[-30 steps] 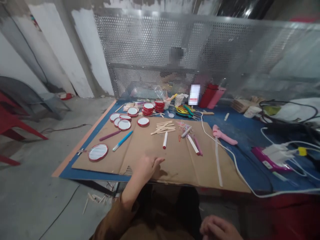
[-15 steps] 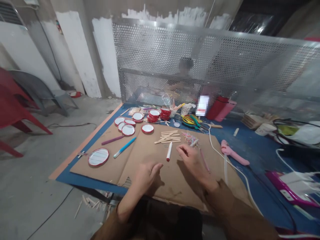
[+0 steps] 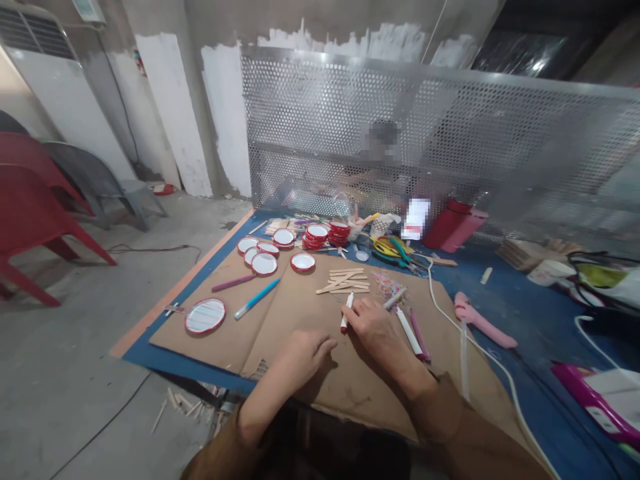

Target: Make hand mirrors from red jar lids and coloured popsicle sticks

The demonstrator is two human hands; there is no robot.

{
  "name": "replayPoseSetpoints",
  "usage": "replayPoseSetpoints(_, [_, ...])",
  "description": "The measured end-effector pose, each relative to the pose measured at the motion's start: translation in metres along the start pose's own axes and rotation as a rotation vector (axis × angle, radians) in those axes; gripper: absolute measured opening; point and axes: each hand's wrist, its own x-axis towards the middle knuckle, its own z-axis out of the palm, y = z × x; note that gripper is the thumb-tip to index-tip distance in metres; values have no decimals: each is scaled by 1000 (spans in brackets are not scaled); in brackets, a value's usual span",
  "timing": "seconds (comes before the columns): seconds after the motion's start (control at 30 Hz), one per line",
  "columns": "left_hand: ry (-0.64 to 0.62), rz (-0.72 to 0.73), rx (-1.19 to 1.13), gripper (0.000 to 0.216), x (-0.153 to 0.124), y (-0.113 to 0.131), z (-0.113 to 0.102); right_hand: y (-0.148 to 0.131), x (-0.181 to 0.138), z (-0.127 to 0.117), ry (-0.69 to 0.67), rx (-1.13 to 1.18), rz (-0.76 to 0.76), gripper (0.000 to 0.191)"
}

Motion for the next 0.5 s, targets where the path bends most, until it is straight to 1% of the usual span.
replayPoseSetpoints(0.1, [2,2,-73,34,-1,-2,-1,-1,-3,-1,4,-7,-14,17])
replayPoseSetpoints(0.17, [59,2,-165,34,-3,-5,-2,-1,-4,-7,-8,-12,-17,20])
replayPoseSetpoints(0.27, [130,-35,-367,34,-6,-8,-4,1,-1,-21,7,-7,15,33])
replayPoseSetpoints(0.33, [143,-68,-524,37,-8,-9,-6,3,8,-31,0,8,48,33])
replayPoseSetpoints(0.4, [169,-82,-658,41,-8,-10,-7,4,23,-36,-69,10,77,24])
replayPoseSetpoints(0.43, [186,-80,-713,42,-8,-11,-7,5,32,-37,-124,7,93,21])
replayPoseSetpoints(0.5, [193,-80,-815,43,-8,-13,-6,4,50,-33,-172,7,106,22])
